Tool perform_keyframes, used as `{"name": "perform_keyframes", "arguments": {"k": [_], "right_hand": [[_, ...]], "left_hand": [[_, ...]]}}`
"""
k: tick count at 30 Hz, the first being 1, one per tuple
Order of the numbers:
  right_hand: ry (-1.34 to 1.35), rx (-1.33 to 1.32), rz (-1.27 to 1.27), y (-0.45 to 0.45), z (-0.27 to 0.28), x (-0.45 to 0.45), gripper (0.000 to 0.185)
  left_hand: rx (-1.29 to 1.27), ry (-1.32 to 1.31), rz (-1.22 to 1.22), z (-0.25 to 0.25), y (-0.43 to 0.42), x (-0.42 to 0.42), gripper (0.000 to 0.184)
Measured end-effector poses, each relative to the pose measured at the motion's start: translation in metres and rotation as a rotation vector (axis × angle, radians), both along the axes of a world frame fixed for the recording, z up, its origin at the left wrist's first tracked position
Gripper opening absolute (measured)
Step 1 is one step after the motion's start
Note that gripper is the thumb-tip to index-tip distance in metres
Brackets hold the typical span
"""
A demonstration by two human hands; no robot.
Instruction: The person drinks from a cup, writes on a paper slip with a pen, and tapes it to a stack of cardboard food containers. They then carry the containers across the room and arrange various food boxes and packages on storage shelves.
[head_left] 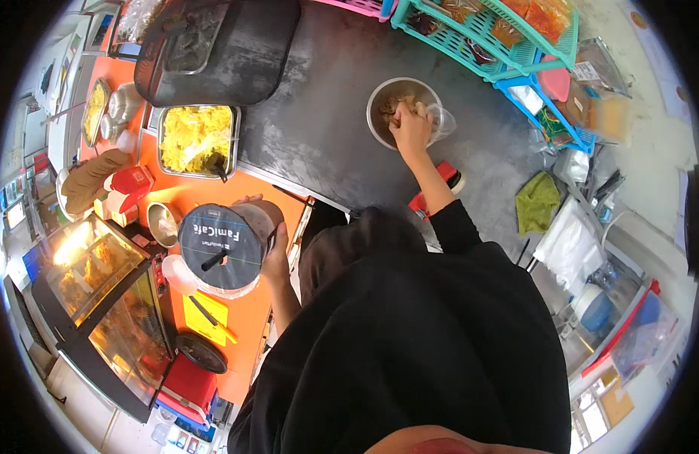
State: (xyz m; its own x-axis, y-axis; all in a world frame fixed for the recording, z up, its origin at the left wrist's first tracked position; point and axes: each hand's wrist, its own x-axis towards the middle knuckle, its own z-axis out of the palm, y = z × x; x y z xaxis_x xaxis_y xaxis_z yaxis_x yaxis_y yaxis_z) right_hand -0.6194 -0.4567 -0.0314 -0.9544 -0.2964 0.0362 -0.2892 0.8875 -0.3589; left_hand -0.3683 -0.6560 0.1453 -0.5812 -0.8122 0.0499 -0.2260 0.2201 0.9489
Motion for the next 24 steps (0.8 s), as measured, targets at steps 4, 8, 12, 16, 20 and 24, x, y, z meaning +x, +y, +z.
{"name": "perform_keyframes", "arguments": {"k": [4, 8, 12, 16, 20, 24], "right_hand": [[0.047, -0.115, -0.072, -0.002, -0.012, 0.002, 0.031], [-0.109, -0.159, -0.107, 0.003, -0.013, 0.002, 0.034], [-0.39, -0.306, -0.117, 0.007, -0.01, -0.003, 0.037], [-0.942, -1.106, -0.214, 0.009, 0.019, -0.004, 0.036], [-1.125, -1.383, -0.061, 0.006, 0.136, 0.007, 0.036], [-1.394, -1.567, 0.331, 0.007, 0.28, 0.048, 0.042]], "left_hand": [[0.035, -0.022, -0.015, 0.0, 0.004, 0.005, 0.065], [0.032, -0.019, -0.039, 0.002, 0.005, 0.008, 0.065], [0.02, 0.0, -0.056, 0.007, 0.004, 0.009, 0.065], [-0.018, 0.036, -0.077, 0.015, 0.0, 0.007, 0.064], [-0.06, 0.042, -0.1, 0.024, -0.003, 0.002, 0.063], [-0.126, 0.173, -0.193, 0.025, -0.009, -0.005, 0.065]]}}
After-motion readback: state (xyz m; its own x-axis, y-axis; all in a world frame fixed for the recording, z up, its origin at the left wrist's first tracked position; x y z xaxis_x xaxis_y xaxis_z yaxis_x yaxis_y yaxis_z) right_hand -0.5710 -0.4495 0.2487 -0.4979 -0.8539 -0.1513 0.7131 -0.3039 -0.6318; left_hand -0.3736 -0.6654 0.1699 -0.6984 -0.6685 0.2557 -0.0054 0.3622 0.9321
